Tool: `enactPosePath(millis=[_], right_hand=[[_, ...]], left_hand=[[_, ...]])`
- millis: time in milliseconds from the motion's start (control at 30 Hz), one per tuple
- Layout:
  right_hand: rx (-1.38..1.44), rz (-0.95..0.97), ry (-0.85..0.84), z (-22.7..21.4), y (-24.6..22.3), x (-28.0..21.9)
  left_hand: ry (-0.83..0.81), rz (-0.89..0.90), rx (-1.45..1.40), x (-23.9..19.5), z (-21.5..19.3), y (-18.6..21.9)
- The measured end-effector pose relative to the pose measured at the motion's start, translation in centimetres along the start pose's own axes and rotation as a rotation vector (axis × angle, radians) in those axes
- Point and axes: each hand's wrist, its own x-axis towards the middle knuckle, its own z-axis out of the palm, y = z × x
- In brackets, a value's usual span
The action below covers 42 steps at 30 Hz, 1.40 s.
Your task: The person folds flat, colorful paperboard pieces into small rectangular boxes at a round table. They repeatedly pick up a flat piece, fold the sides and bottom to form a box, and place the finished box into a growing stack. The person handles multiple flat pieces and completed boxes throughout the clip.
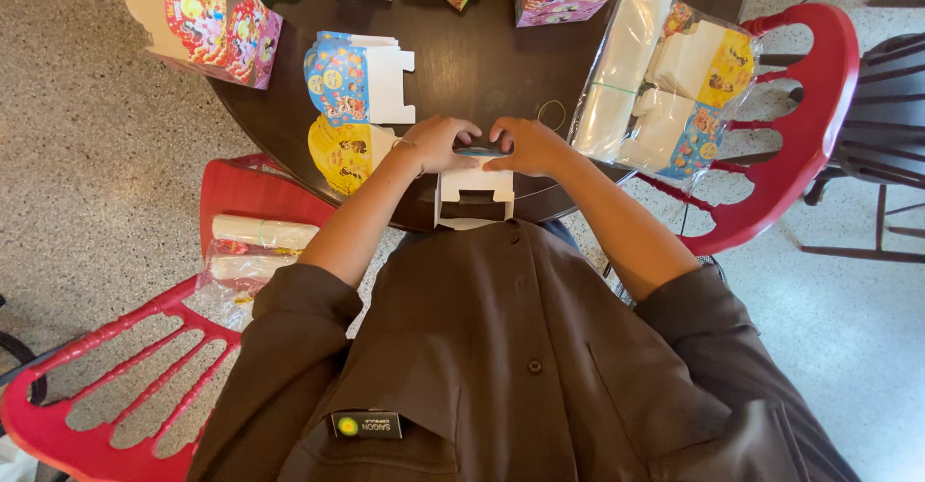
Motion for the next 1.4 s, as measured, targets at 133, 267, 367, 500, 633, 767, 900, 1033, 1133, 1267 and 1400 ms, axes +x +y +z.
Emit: enactPosePath(millis=[133, 267, 367, 500, 633, 767, 900, 1033, 1133, 1267, 1400], right_hand=[[0.204, 0.235, -0.083, 0.0, 0.5, -0.3], [0.113, -0.054, 0.030, 1.0, 0.8, -1.4], [0.296, 0.205, -0.078, 1.3, 0.7, -2.2], [0.198, 0.149, 0.043, 0.9, 0.4, -2.8], [-0.001, 0.107, 0.125, 0.7, -0.5, -2.7], [-0.153, -0.030, 0.137, 1.3, -1.3, -1.4], [-0.304, -0.058, 0.170, 1.6, -1.3, -0.2], [-0.258, -0.065, 0.238, 2.4, -1.1, 0.2], [-0.020, -0.085, 0.371, 2.4, 0.1, -1.0], [0.468, 0.082, 0.271, 2.7, 2.5, -4.3], [0.777, 0.108, 0.096, 5.9, 4.2, -6.5]], left_hand=[[-0.028, 0.088, -0.021, -0.1, 1.8, -0.9], [-0.025, 0.195, -0.054, -0.1, 3.6, -1.4], [-0.005, 0.141, -0.097, -0.1, 3.3, -2.0], [-0.010, 0.044, -0.080, -0.4, 2.8, -2.2], [0.036, 0.069, -0.162, -0.8, 2.8, -2.2], [0.073, -0.003, -0.086, -1.5, 3.3, -2.5], [0.114, -0.152, -0.098, -1.1, 4.3, -2.3], [0.256, -0.034, -0.145, -1.1, 5.2, -3.7], [0.550, 0.208, -0.359, -2.5, 5.9, -5.6], [0.657, 0.080, -0.775, -8.2, 9.0, -7.9], [0.634, 0.024, -0.723, -8.7, 12.7, -7.9]])
